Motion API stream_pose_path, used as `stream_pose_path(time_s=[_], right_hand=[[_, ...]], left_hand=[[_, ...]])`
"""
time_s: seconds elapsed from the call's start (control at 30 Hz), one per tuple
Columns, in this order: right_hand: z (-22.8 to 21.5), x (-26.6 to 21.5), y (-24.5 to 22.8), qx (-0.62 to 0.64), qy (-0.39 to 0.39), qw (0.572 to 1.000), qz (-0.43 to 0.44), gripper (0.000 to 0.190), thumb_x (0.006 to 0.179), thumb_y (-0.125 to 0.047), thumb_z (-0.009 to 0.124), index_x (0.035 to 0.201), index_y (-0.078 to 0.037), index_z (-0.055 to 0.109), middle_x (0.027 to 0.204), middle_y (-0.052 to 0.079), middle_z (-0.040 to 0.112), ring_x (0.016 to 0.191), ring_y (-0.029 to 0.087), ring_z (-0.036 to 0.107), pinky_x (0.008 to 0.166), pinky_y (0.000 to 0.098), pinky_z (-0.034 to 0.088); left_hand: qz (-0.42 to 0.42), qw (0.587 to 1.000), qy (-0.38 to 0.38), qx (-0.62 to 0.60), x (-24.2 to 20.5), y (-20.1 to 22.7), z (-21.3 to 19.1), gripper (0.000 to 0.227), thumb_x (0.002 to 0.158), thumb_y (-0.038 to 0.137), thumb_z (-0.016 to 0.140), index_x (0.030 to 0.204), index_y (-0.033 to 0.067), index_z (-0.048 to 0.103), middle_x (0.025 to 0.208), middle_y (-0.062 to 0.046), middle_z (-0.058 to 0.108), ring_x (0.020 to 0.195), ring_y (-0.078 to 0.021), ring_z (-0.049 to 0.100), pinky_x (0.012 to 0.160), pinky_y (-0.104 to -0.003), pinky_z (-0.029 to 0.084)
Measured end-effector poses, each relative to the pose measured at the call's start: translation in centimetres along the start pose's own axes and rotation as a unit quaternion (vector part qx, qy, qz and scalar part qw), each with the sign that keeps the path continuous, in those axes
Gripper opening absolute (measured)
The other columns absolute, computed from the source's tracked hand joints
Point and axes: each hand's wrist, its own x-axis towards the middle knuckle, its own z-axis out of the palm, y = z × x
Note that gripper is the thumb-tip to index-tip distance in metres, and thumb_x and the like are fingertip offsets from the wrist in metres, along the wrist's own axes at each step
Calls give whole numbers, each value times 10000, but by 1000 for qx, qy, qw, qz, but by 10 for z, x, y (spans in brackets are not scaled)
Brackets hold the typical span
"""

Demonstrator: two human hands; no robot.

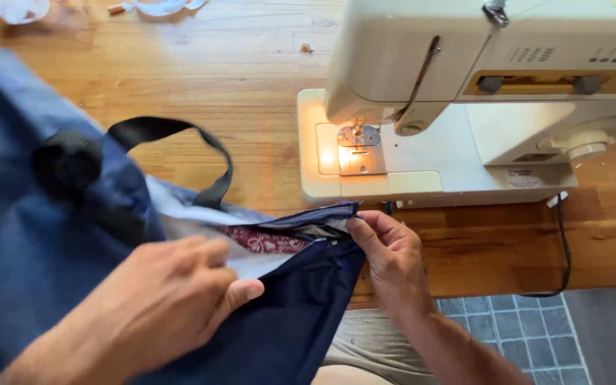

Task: Sewing a blue bag using a sewing machine and trimming threads with snips

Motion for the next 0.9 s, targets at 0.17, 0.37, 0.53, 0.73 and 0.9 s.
stream_pose_path(time_s=[0.17, 0.37, 0.53, 0.73, 0.9], right_hand=[[2, -11, -14, -137, -9, 987, -81, 272, 1071, -293, 807, 1176, -63, 905, 939, -31, 830, 832, 57, 715, 739, 237, 573], [0, -18, -11, -310, -5, 847, -433, 179, 1132, -121, 752, 1253, -26, 844, 1148, 117, 850, 1013, 242, 841, 968, 352, 657], [-15, -15, -16, -295, -47, 845, -444, 215, 1095, -39, 780, 1301, 4, 827, 1181, 142, 833, 1047, 262, 823, 979, 359, 653], [-42, 1, -36, -218, -226, 905, -287, 530, 1085, -391, 756, 1477, -35, 779, 1256, 99, 747, 1128, 206, 729, 1012, 330, 600], [-36, 11, -52, -217, -239, 887, -330, 217, 1025, -127, 871, 1237, -86, 874, 1138, 60, 772, 1061, 187, 738, 971, 306, 631]], left_hand=[[-205, 974, -51, 81, 39, -1, -14, 591, 1088, 776, 700, 1094, 200, 567, 1014, -112, 724, 780, -494, 820, 566, -652, 599], [49, 951, 285, -106, 86, 18, -2, 421, 1073, 525, 805, 1275, 156, 819, 1245, -49, 774, 1177, -315, 705, 926, -503, 551], [120, 912, 371, -130, 93, 43, 17, 155, 1179, 144, 714, 1079, 54, 791, 1047, -77, 744, 915, -300, 705, 823, -448, 520], [178, 901, 393, -52, 83, 53, 22, 188, 1187, 0, 624, 1073, -51, 765, 1003, -114, 689, 865, -285, 690, 715, -420, 535], [181, 896, 401, -67, 78, 51, 28, 205, 1177, -27, 606, 1064, -71, 771, 1007, -144, 703, 864, -301, 702, 736, -418, 581]])
